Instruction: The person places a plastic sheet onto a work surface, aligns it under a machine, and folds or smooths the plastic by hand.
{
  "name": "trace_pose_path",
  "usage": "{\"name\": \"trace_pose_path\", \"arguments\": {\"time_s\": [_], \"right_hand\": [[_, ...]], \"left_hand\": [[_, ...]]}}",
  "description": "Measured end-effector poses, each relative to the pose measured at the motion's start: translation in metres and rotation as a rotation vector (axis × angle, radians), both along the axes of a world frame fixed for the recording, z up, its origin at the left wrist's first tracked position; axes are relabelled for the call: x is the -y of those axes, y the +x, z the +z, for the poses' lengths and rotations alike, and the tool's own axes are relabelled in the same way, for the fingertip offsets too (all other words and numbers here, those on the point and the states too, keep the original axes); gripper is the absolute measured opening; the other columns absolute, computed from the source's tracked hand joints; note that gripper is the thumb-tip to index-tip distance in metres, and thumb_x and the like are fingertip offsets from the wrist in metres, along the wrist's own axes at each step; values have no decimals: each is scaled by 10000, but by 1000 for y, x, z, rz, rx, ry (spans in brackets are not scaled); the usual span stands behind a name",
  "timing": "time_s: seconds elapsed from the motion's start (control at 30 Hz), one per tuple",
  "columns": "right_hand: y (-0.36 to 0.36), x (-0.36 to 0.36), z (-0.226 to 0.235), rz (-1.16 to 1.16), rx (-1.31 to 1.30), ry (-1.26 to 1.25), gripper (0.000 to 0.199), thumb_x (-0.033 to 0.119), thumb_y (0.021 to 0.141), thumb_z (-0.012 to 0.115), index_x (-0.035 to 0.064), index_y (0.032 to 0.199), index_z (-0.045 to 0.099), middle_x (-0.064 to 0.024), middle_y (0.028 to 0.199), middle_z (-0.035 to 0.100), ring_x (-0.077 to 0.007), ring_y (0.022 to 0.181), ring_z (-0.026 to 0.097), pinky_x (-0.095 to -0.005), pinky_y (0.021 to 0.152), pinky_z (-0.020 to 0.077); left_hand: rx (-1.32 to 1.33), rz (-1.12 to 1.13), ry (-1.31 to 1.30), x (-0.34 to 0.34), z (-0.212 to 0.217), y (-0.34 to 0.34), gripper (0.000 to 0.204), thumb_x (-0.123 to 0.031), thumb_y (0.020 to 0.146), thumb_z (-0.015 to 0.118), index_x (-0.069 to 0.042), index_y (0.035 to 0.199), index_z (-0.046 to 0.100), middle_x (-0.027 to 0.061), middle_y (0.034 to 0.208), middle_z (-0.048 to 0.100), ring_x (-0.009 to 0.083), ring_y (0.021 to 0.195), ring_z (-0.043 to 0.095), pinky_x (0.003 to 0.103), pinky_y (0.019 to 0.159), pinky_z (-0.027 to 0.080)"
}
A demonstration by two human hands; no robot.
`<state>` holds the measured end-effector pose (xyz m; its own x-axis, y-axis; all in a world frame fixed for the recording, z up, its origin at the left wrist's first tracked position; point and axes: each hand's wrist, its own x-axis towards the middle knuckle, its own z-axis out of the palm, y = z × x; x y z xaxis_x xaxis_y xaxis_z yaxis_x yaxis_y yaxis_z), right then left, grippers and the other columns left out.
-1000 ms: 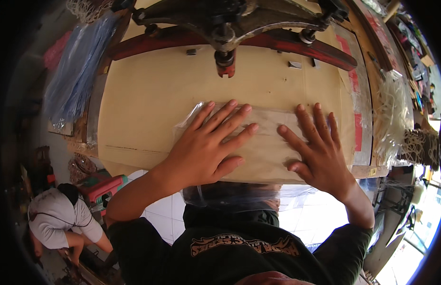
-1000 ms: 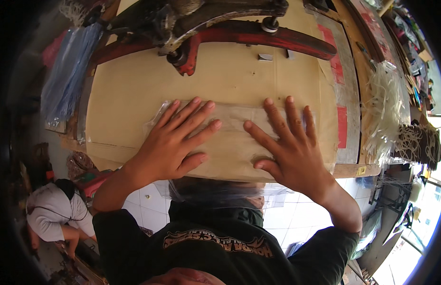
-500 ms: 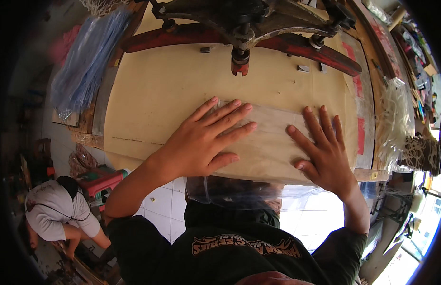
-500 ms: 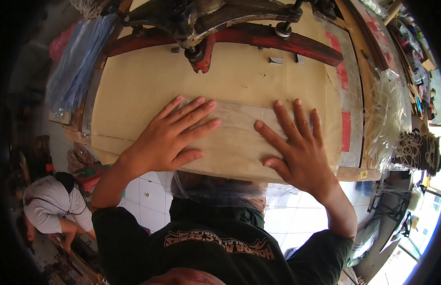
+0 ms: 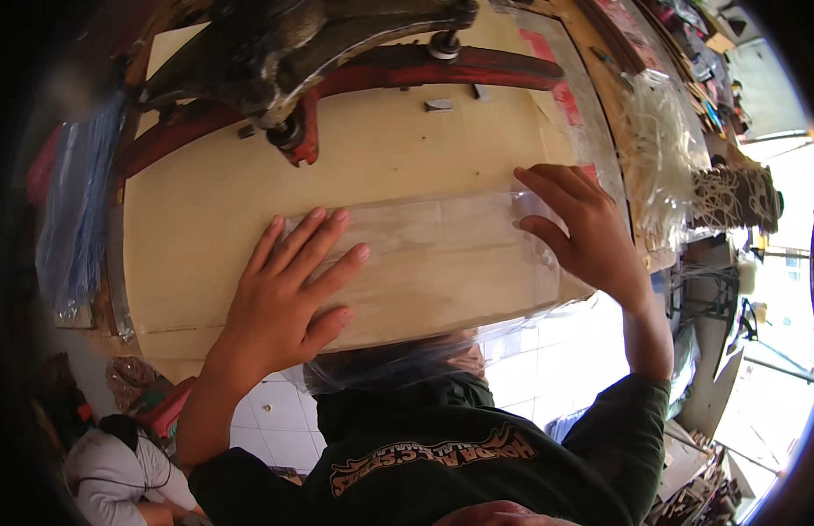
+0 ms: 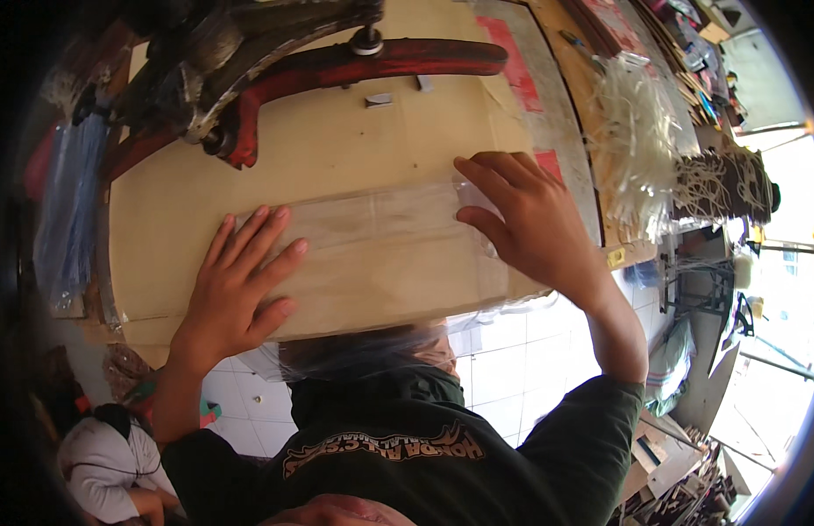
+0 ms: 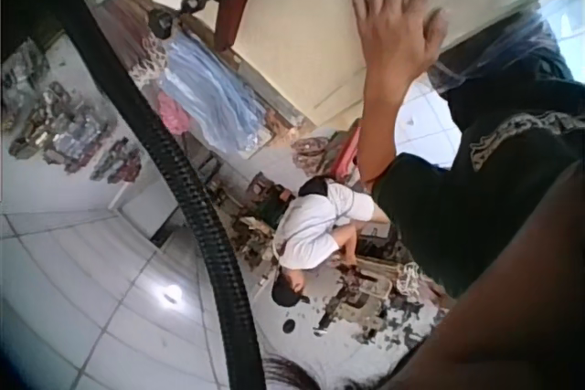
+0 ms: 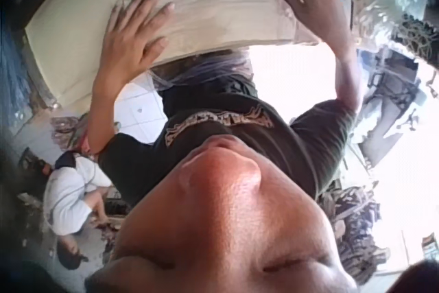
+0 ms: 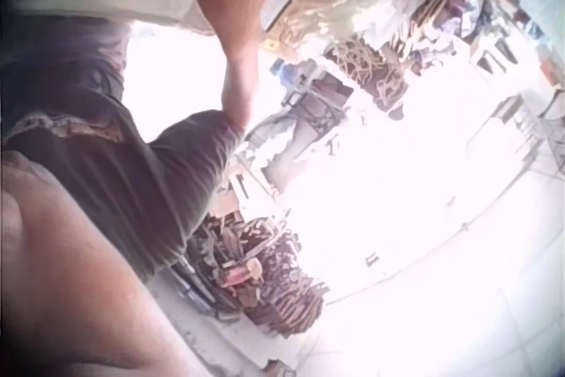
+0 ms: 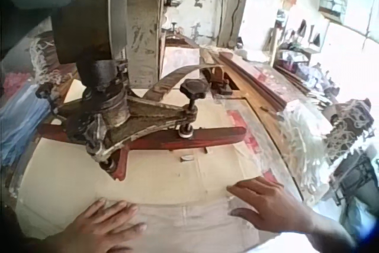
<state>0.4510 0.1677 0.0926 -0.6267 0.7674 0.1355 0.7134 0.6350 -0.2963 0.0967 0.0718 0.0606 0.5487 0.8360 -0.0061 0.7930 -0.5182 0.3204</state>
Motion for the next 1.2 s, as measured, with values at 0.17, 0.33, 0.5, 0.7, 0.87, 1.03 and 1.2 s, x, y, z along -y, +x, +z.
{"name": "trace_pose_path", "arguments": {"time_s": [0.17, 0.33, 0.5, 0.7, 0.87, 1.03, 1.2], "right_hand": [[11, -39, 12, -84, -42, -425, 290, 274, 968, 677, 19, 1105, 696, -143, 989, 687, -268, 901, 672, -384, 788, 532], [12, -63, 26, -209, -4, -768, 435, 425, 1022, 587, 2, 972, 676, -90, 848, 690, -173, 763, 681, -310, 680, 547], [4, -44, 50, -392, 123, -936, 492, 471, 1020, 569, -3, 949, 675, -79, 804, 693, -169, 743, 688, -302, 662, 556], [31, -38, 16, -359, -347, -1038, 386, 394, 1000, 650, 17, 930, 698, -36, 815, 693, -116, 742, 673, -264, 678, 555], [25, -25, 13, -558, -587, -1190, 349, 337, 984, 692, -10, 988, 730, -30, 842, 701, -88, 750, 663, -248, 694, 548], [27, -24, -13, -490, -700, -1060, 405, 311, 976, 701, -76, 1091, 730, -124, 1013, 743, -156, 907, 704, -283, 845, 573], [25, -19, -16, -469, -740, -992, 291, 262, 972, 717, -4, 1088, 745, -10, 969, 733, -64, 872, 653, -234, 805, 540]], "left_hand": [[1, 1, 46, -1, 0, 2, 588, -375, 904, 628, -200, 1459, 548, 136, 1608, 381, 353, 1475, 360, 560, 1223, 205], [11, -15, 59, -1, 0, 2, 575, -388, 928, 590, -175, 1460, 545, 152, 1603, 384, 366, 1472, 363, 568, 1221, 198], [13, -19, 78, -1, -3, 1, 565, -383, 947, 561, -165, 1469, 533, 169, 1601, 382, 374, 1475, 358, 572, 1217, 197], [10, -36, 65, -1, -3, 2, 578, -414, 983, 503, -120, 1480, 510, 186, 1608, 365, 383, 1497, 323, 577, 1223, 163], [25, -26, 91, 0, -5, 1, 568, -389, 959, 544, -163, 1480, 519, 174, 1605, 375, 371, 1484, 350, 581, 1214, 196], [26, -30, 90, -1, -6, 0, 572, -389, 957, 546, -162, 1481, 519, 173, 1606, 374, 370, 1485, 349, 578, 1217, 192], [22, -27, 85, -1, -6, 0, 576, -388, 956, 543, -154, 1482, 517, 176, 1605, 375, 370, 1484, 350, 577, 1218, 191]]}}
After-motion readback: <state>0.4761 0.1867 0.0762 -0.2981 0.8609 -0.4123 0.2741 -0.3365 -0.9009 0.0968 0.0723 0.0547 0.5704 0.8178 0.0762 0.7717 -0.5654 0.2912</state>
